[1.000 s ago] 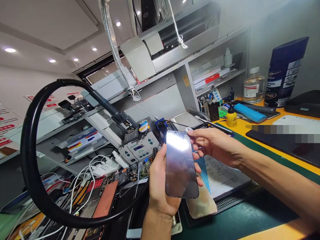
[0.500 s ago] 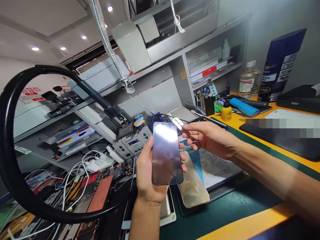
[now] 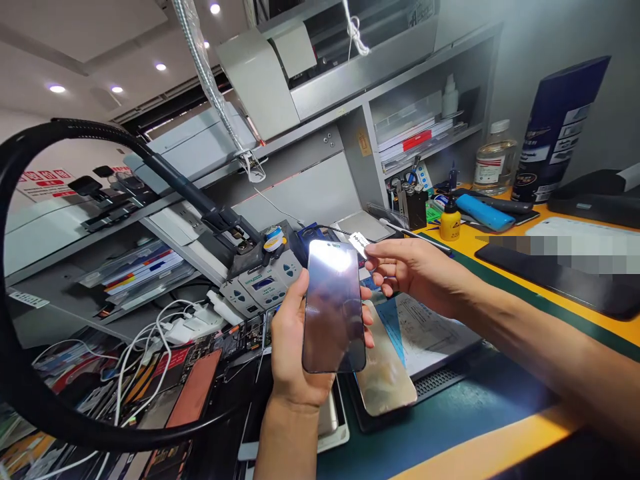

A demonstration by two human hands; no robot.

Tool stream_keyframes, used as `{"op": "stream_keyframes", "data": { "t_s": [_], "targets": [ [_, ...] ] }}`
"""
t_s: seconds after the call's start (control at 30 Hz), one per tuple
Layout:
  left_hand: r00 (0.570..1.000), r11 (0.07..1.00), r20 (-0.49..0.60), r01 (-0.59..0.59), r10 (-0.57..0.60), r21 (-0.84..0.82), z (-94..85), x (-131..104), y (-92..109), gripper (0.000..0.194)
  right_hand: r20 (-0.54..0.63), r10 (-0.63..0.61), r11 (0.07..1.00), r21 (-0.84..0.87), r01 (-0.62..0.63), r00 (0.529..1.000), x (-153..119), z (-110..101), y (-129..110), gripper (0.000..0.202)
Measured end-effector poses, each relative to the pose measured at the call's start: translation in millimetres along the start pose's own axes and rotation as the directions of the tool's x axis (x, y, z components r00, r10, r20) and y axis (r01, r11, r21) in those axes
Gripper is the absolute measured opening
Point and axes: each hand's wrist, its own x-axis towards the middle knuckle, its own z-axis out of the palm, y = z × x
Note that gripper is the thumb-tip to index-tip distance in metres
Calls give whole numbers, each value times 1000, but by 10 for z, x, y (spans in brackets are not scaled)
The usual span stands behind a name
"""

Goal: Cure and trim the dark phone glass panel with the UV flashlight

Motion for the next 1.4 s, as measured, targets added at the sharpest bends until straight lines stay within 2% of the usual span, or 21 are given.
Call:
{"op": "stream_keyframes", "data": {
  "t_s": [0.57, 0.8, 1.0, 1.13, 1.4],
  "targets": [
    [999, 1000, 51, -4, 4, -9, 8, 0, -7, 60, -7, 29, 1000, 9, -29, 1000, 0, 23, -2, 16],
    [999, 1000, 35, -28, 28, -3, 20, -1, -12, 60, -4, 19, 1000, 17, -19, 1000, 5, 12, 6, 14],
    [999, 999, -4, -35, 34, -19, 19, 11, -20, 57, -30, -13, 1000, -12, 12, 999, 17, -2, 34, 15],
    [998, 999, -62, 2, -4, -40, 30, 8, -20, 59, -55, 10, 999, -36, -12, 998, 19, 1, 43, 17],
    [999, 998, -17, -35, 34, -60, 20, -15, -31, 56, -135, 71, 997, 15, -70, 988, 17, 28, 19, 13]
  ]
}}
